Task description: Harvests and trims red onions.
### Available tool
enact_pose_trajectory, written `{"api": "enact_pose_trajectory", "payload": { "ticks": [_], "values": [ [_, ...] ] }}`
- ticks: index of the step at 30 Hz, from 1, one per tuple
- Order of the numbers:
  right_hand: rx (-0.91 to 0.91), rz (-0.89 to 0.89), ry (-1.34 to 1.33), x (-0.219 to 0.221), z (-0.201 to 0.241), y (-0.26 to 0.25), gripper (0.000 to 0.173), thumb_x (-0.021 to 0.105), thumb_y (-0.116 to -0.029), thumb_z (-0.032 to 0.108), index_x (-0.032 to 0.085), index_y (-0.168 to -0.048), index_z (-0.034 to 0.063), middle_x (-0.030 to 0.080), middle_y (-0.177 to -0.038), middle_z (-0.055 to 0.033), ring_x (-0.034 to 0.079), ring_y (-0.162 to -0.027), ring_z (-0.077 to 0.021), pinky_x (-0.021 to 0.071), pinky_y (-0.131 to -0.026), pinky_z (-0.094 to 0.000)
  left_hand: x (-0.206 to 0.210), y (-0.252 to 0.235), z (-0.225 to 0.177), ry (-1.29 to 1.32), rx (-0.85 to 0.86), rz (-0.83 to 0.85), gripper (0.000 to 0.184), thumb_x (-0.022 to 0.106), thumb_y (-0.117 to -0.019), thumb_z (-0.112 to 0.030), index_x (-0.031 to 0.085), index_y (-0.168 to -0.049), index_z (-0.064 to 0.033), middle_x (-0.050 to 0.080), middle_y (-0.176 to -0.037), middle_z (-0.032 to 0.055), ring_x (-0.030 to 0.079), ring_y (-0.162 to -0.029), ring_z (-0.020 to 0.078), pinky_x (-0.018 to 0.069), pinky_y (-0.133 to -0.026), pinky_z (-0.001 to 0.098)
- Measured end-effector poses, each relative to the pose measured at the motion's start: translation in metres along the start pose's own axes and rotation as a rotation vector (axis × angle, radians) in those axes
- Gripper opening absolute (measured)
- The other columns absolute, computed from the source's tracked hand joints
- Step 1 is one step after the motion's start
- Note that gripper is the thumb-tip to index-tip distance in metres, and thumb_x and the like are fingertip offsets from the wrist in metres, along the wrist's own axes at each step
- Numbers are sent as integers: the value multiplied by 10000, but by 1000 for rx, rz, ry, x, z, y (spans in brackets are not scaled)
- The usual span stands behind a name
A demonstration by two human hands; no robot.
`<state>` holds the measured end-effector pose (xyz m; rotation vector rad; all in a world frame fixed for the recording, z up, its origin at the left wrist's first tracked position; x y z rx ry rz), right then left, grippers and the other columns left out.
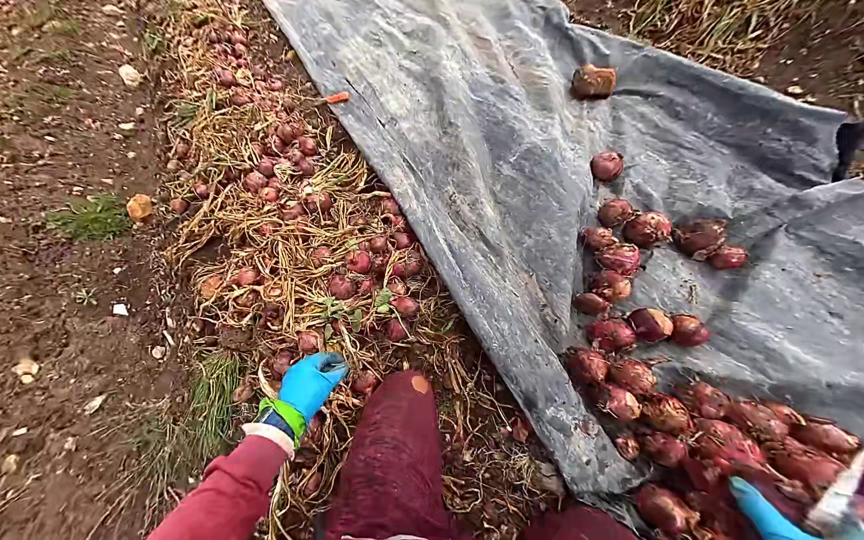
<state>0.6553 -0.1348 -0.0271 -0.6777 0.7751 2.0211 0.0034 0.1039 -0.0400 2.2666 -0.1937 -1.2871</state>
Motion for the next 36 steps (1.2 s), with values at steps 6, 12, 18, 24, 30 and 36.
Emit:
{"api": "enact_pose_trajectory", "payload": {
  "ticks": [6, 12, 18, 24, 30, 36],
  "values": [
    [137, 157, 48, 81, 96, 44, 846, 752, -885, 289, 309, -1573, 75, 666, -1181, -213, 709, -774, -288, 608, -639, -505, 73, -169, -145, -265, 456, 217, 330, 665, -961, -248, 724, -1285, -217, 702, -1293, 77, 645, -1241, 282, 525, -1056, 560],
    [143, 360, -30, 164, 193, 127, 408, 492, -1056, 159, 520, -1444, 38, 728, -1178, -126, 751, -800, -257, 648, -688, -448, 123, -199, -150, -496, 209, 481, 600, 711, -884, -67, 534, -1455, -11, 502, -1472, 269, 633, -1182, 472, 581, -906, 637],
    [238, 422, -249, 198, 246, 144, 435, 400, -1117, 317, 632, -1026, -40, 709, -716, -137, 698, -580, -263, 624, -578, -421, 114, -198, -99, -483, 78, 712, 792, 791, -798, -551, 598, -1373, -42, 671, -1312, 205, 642, -1249, 377, 509, -1045, 627],
    [287, 779, -284, 273, 210, 152, 768, 139, -1071, 605, 652, -1155, 40, 599, -640, -88, 575, -468, -232, 553, -458, -423, 0, -143, -177, -295, 362, 618, 648, 647, -865, -753, 743, -1163, -185, 751, -1110, 70, 702, -1095, 268, 529, -996, 582],
    [-138, 1012, -500, 290, 268, 199, 918, 313, -802, 945, 635, -940, 96, 609, -634, -37, 586, -474, -187, 552, -447, -371, -41, -37, -215, -518, 719, 642, 731, 555, -869, -823, 732, -1060, -140, 733, -966, 92, 710, -945, 290, 554, -833, 597],
    [-279, 1015, -370, 257, 240, 237, 807, 182, -1002, 743, 667, -900, 106, 537, -563, -43, 530, -437, -184, 504, -431, -363, -83, 2, -192, -432, 648, 298, 604, 615, -886, -759, 771, -984, -184, 747, -893, 32, 717, -880, 227, 568, -818, 561]
  ]
}}
Point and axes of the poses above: each hand's wrist, its own y-axis away from the middle knuckle, its own x-axis out of the palm, z = x × y, the point moved 7 cm from there along -y, towards the middle knuckle
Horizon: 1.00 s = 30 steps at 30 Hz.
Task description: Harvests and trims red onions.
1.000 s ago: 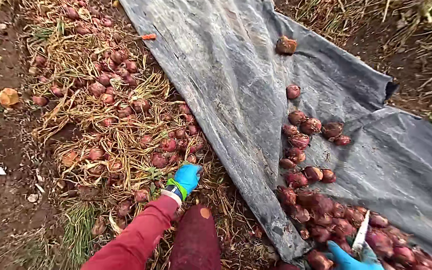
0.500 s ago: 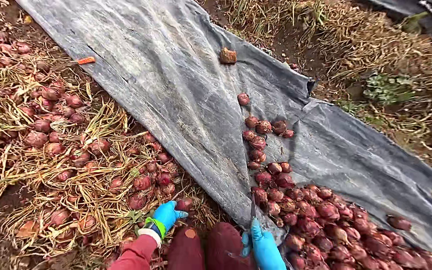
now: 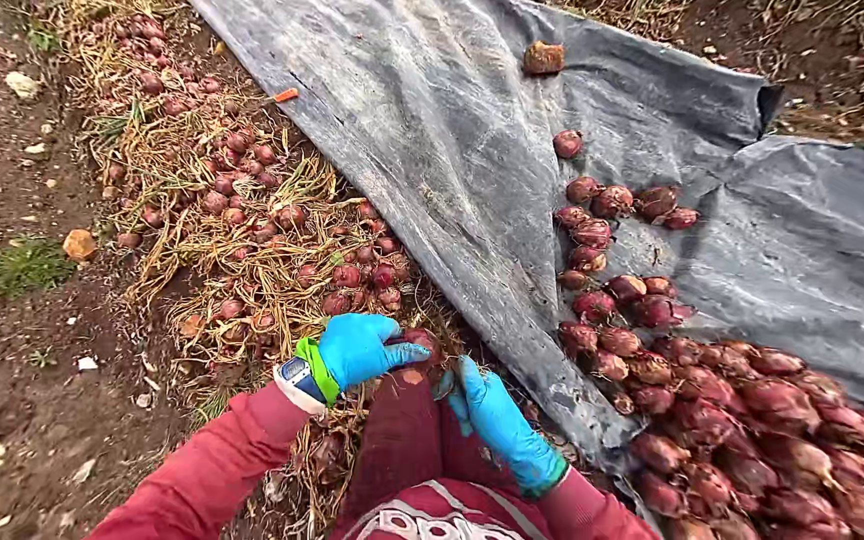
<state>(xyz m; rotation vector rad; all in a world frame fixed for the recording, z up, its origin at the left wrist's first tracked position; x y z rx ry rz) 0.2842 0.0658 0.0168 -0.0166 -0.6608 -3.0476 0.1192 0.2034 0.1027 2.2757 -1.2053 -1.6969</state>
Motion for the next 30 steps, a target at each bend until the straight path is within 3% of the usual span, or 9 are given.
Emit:
{"api": "enact_pose_trajectory", "payload": {
  "ticks": [3, 6, 8, 13, 16, 18, 21, 26, 30],
  "values": [
    [39, 46, -24, 2, -28, 15, 893, 167, -952, 816, 688, -1024, 94, 560, -598, -69, 532, -446, -197, 510, -434, -369, 1, 16, -12, 291, 0, -261, 481, 728, -880, -643, 780, -1000, -181, 760, -900, 4, 724, -857, 166, 596, -822, 513],
    [19, 189, 117, 5, -26, 29, 927, 198, -865, 911, 665, -939, 113, 607, -645, -38, 574, -487, -167, 521, -458, -343, 44, 36, -71, -67, 153, 94, 385, 563, -1034, -505, 731, -1030, -159, 728, -961, 42, 711, -918, 237, 581, -818, 553],
    [29, 156, 145, -4, -14, 32, 878, 178, -914, 860, 635, -844, 114, 600, -624, -37, 580, -492, -164, 520, -471, -335, 70, 39, -96, -192, 253, 292, 354, 496, -1081, -424, 722, -1067, -152, 730, -1023, 75, 710, -971, 294, 563, -807, 595],
    [25, -306, -83, -81, -18, 10, 939, 50, -955, 789, 672, -1015, 88, 541, -558, -49, 515, -412, -184, 509, -406, -377, 67, -73, -30, -138, -51, 121, 319, 492, -1068, -444, 709, -1195, -248, 745, -1141, 47, 716, -1054, 297, 560, -857, 626],
    [142, -350, -116, -100, -49, 6, 930, 27, -985, 740, 674, -1069, 78, 567, -584, -78, 544, -432, -206, 521, -415, -383, 166, -133, -2, -323, 62, 386, 373, 639, -942, -86, 667, -1311, -129, 640, -1345, 172, 689, -1072, 416, 577, -825, 667],
    [220, -325, -151, -96, -65, 10, 929, 20, -1003, 702, 675, -1081, 48, 583, -594, -83, 557, -436, -206, 522, -413, -377, 227, -156, 43, -367, -62, 529, 403, 655, -921, -31, 648, -1324, -33, 561, -1437, 233, 665, -1109, 455, 571, -855, 662],
    [294, -355, -254, -93, -83, 6, 941, 21, -1001, 707, 657, -1107, 22, 580, -592, -89, 556, -423, -216, 528, -393, -393, 227, -159, 113, -314, -304, 561, 228, 677, -919, -146, 722, -1101, -17, 692, -1218, 211, 677, -1113, 412, 561, -879, 655],
    [537, -212, -346, -64, -106, -32, 910, -8, -1029, 657, 650, -1136, 38, 578, -615, -92, 545, -451, -215, 514, -425, -387, 137, -113, 122, -43, -331, 380, 588, 651, -899, -687, 739, -1127, -153, 743, -1091, 111, 710, -1047, 325, 557, -907, 623],
    [296, 133, -324, -11, -59, -59, 820, 406, -935, 791, 687, -1077, 34, 603, -636, -54, 576, -472, -171, 539, -461, -329, 73, -67, 61, 87, -171, 168, 574, 706, -832, -710, 752, -1070, -190, 750, -942, 50, 726, -908, 254, 581, -820, 562]
  ]
}}
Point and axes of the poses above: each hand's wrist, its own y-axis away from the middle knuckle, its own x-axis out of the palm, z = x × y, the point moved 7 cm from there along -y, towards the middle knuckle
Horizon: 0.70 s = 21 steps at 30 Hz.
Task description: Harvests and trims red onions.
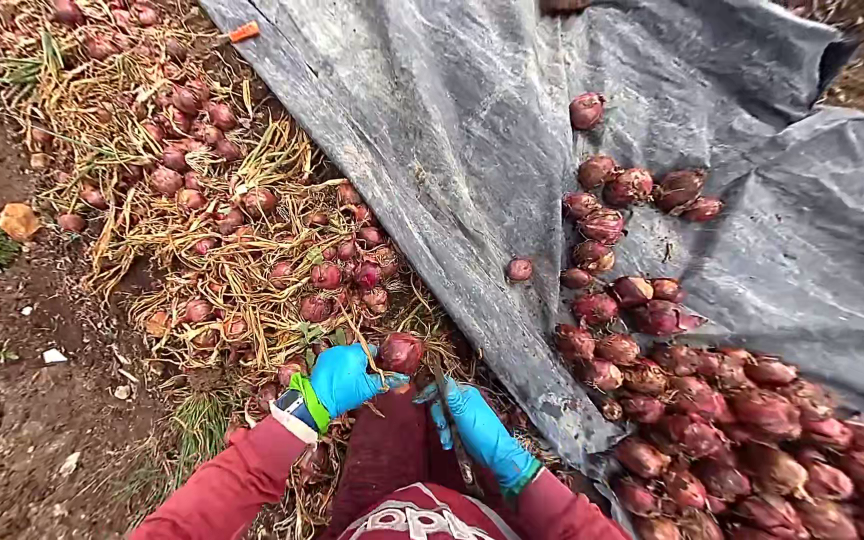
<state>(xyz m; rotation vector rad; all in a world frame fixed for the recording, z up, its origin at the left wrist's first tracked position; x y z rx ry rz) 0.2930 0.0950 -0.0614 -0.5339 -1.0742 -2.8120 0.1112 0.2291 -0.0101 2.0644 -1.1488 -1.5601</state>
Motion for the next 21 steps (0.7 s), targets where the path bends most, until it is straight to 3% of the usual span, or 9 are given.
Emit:
{"api": "enact_pose_trajectory", "payload": {
  "ticks": [1, 3, 5, 8, 11, 14, 16, 18, 21],
  "values": [
    [-83, 8, 15, 14, 16, 3, 836, 477, -854, 855, 677, -973, 52, 603, -621, -49, 580, -465, -168, 541, -457, -323, -2, 15, -15, 8, 61, 22, 561, 704, -839, -700, 748, -1028, -174, 739, -909, 49, 720, -880, 246, 578, -799, 553],
    [-188, -53, 152, 28, 40, 12, 897, 321, -807, 939, 649, -867, 106, 604, -609, -41, 583, -469, -164, 541, -463, -324, -1, 39, -36, 35, 165, 103, 557, 698, -859, -688, 748, -978, -146, 731, -863, 57, 719, -860, 238, 579, -794, 540],
    [-172, -95, 291, 28, 42, 25, 852, 205, -948, 825, 637, -768, 113, 567, -560, -41, 541, -442, -164, 493, -436, -329, 0, 53, -34, -36, 186, 168, 588, 688, -855, -714, 750, -981, -143, 729, -864, 70, 715, -868, 253, 574, -798, 558],
    [-187, -13, 301, 23, 20, 51, 808, 191, -993, 756, 661, -866, 111, 522, -536, -33, 502, -412, -161, 463, -404, -331, -17, 64, -12, -138, 24, 12, 642, 649, -826, -792, 754, -1021, -190, 740, -909, 62, 718, -902, 268, 569, -814, 576],
    [-164, -24, 335, 15, -13, 66, 894, 185, -929, 843, 681, -964, 100, 579, -586, -52, 548, -436, -180, 504, -419, -342, -9, 89, -31, -18, 83, -200, 484, 702, -886, -637, 763, -1028, -179, 752, -921, 49, 728, -896, 244, 587, -819, 565],
    [-153, 78, 508, 22, -18, 83, 908, 233, -826, 945, 641, -845, 134, 601, -613, -22, 578, -469, -166, 518, -436, -335, 37, 115, -99, -166, 296, 93, 356, 585, -1013, -464, 719, -994, -135, 722, -931, 77, 706, -909, 281, 566, -788, 584],
    [-188, -30, 478, 12, -7, 94, 890, 198, -869, 908, 632, -792, 135, 584, -584, -24, 561, -456, -162, 496, -429, -329, 42, 110, -109, -139, 332, 149, 335, 566, -1050, -436, 732, -1108, -150, 737, -1014, 86, 707, -984, 291, 557, -842, 596],
    [-284, -227, 239, -15, 2, 98, 939, 135, -905, 866, 652, -900, 83, 537, -543, -44, 523, -403, -171, 493, -383, -339, 13, 78, -69, -72, 156, -11, 337, 562, -1047, -422, 727, -1242, -202, 747, -1167, 72, 703, -1109, 286, 549, -936, 605],
    [-275, -466, 91, -60, 10, 93, 918, 9, -984, 733, 640, -1046, 68, 531, -545, -52, 514, -395, -190, 500, -381, -375, -27, 15, 60, 204, -316, -395, 455, 536, -1033, -547, 718, -1293, -221, 742, -1215, 108, 690, -1171, 329, 523, -987, 651]
  ]
}}
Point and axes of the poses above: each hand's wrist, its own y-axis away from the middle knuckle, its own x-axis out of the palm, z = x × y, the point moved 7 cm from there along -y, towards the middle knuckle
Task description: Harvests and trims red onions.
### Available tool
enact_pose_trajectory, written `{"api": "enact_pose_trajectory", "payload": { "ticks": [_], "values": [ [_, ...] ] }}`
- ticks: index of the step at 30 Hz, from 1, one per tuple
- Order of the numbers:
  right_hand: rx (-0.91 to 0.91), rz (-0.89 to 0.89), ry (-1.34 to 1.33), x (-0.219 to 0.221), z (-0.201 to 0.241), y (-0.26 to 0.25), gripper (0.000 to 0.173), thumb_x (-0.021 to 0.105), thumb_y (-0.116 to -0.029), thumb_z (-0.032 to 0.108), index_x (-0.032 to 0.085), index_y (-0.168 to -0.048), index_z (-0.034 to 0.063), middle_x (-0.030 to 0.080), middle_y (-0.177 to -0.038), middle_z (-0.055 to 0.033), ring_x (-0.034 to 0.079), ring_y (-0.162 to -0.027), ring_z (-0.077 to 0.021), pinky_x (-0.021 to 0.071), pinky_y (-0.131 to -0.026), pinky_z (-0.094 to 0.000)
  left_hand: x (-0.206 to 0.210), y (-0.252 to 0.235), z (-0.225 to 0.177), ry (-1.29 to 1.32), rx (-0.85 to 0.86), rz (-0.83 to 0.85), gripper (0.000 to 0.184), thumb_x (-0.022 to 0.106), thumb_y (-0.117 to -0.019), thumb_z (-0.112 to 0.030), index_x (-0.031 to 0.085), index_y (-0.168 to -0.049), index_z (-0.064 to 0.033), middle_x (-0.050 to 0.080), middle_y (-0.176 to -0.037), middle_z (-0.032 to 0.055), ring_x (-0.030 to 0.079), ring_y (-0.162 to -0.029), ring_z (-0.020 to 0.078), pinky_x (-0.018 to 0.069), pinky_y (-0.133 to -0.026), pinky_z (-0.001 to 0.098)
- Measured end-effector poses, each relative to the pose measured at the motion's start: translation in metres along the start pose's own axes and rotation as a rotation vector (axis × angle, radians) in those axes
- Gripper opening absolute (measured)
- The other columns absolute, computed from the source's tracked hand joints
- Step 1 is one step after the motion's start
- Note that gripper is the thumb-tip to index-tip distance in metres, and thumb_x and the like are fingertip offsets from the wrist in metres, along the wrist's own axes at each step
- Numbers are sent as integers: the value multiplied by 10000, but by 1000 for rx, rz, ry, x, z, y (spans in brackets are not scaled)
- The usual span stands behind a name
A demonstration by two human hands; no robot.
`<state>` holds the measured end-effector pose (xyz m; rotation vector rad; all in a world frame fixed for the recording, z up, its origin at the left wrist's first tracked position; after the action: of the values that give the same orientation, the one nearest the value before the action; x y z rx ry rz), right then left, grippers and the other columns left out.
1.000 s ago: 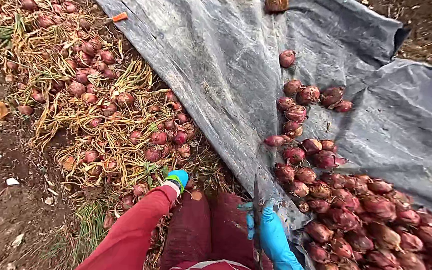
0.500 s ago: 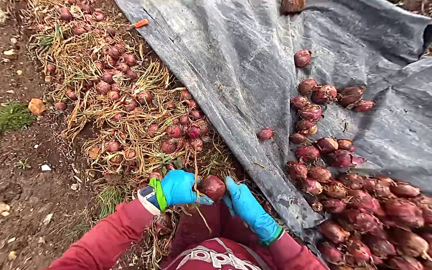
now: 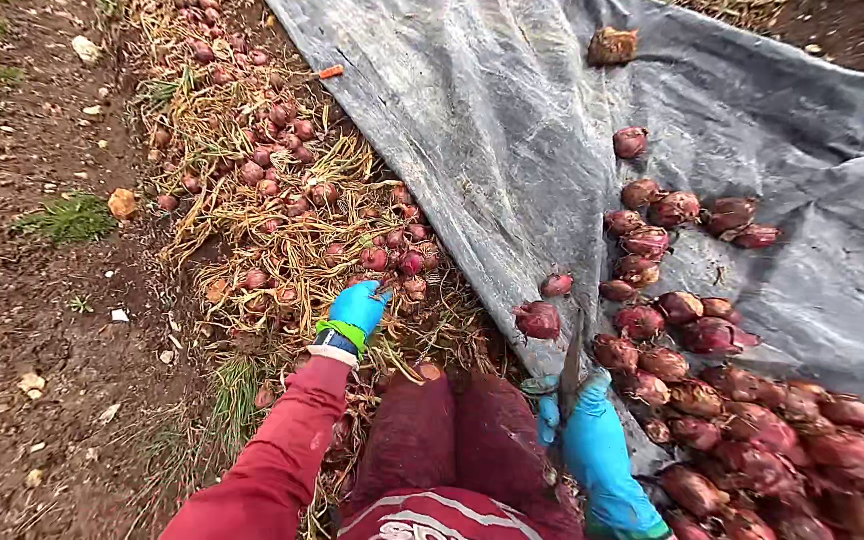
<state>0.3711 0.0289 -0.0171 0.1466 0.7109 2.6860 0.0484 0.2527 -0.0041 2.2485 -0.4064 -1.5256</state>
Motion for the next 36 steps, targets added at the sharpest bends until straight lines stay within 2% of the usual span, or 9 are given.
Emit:
{"api": "enact_pose_trajectory", "payload": {
  "ticks": [3, 6, 12, 15, 17, 21, 24, 31, 36],
  "values": [
    [132, 43, 73, -2, -31, -11, 879, 31, -1023, 671, 639, -1091, 40, 565, -575, -58, 534, -411, -193, 508, -386, -377, 25, -83, 80, 77, -352, -118, 570, 645, -954, -576, 678, -1320, -140, 722, -1225, 181, 679, -1174, 387, 520, -981, 662],
    [245, 81, 140, 7, -50, -18, 890, 49, -1020, 680, 651, -1108, 31, 599, -596, -74, 565, -426, -209, 533, -401, -396, 76, -125, 104, 201, -512, -108, 924, 894, -693, -568, 571, -1383, -46, 682, -1244, 232, 666, -1168, 404, 537, -974, 649],
    [362, 113, 95, 33, -55, -60, 892, 25, -1028, 657, 649, -1130, 28, 609, -600, -91, 565, -423, -212, 524, -392, -382, 54, -139, 100, 292, -383, -184, 1062, 996, -556, -472, 557, -1423, -45, 592, -1374, 228, 603, -1254, 388, 532, -1020, 615],
    [392, 239, 87, 68, -55, -91, 844, 46, -1044, 630, 624, -1145, 24, 612, -617, -94, 576, -438, -216, 537, -411, -383, 7, -95, 47, 441, -154, -55, 1133, 1030, -536, -255, 445, -1498, -121, 629, -1368, 162, 631, -1252, 292, 536, -1052, 553],
    [307, 392, 99, 107, -33, -99, 772, 235, -1029, 669, 663, -1116, 32, 632, -631, -71, 592, -462, -191, 537, -435, -346, -9, -62, 10, 522, -46, 17, 1055, 1016, -503, -312, 519, -1419, -153, 726, -1190, 78, 715, -1095, 200, 610, -956, 492],
    [42, 500, -23, 157, 32, -85, 733, 651, -793, 798, 663, -925, 77, 609, -617, -48, 591, -465, -174, 550, -447, -327, -10, 6, -37, 437, 80, 226, 798, 984, -619, -448, 655, -1275, -135, 757, -1102, 23, 723, -1060, 151, 608, -965, 462],
    [-184, 431, 35, 151, 61, -60, 781, 464, -815, 888, 655, -854, 132, 613, -615, -5, 589, -481, -139, 540, -449, -309, -19, 53, -50, 157, 185, 360, 784, 939, -578, -628, 697, -1147, -146, 758, -979, 24, 734, -964, 168, 612, -884, 484],
    [-337, 509, 76, 125, 56, 24, 798, 393, -832, 896, 654, -898, 145, 630, -636, 17, 597, -489, -105, 539, -446, -291, -14, 149, -48, 150, 355, 482, 671, 874, -650, -685, 739, -1068, -178, 763, -927, -18, 737, -907, 117, 620, -860, 457],
    [-128, 584, 282, 102, 42, 64, 745, 287, -978, 766, 686, -839, 153, 520, -546, 15, 485, -431, -114, 438, -414, -304, -31, 168, -21, -217, 263, 308, 747, 769, -651, -827, 735, -1086, -222, 750, -915, 17, 725, -919, 226, 582, -838, 582]
  ]
}}
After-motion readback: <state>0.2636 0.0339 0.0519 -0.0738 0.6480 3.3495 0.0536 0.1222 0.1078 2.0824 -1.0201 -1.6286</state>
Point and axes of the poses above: each hand's wrist, its own y-axis away from the middle knuckle, its own x-axis out of the palm, z = x × y, the point moved 7 cm from there along -y, towards the middle knuckle
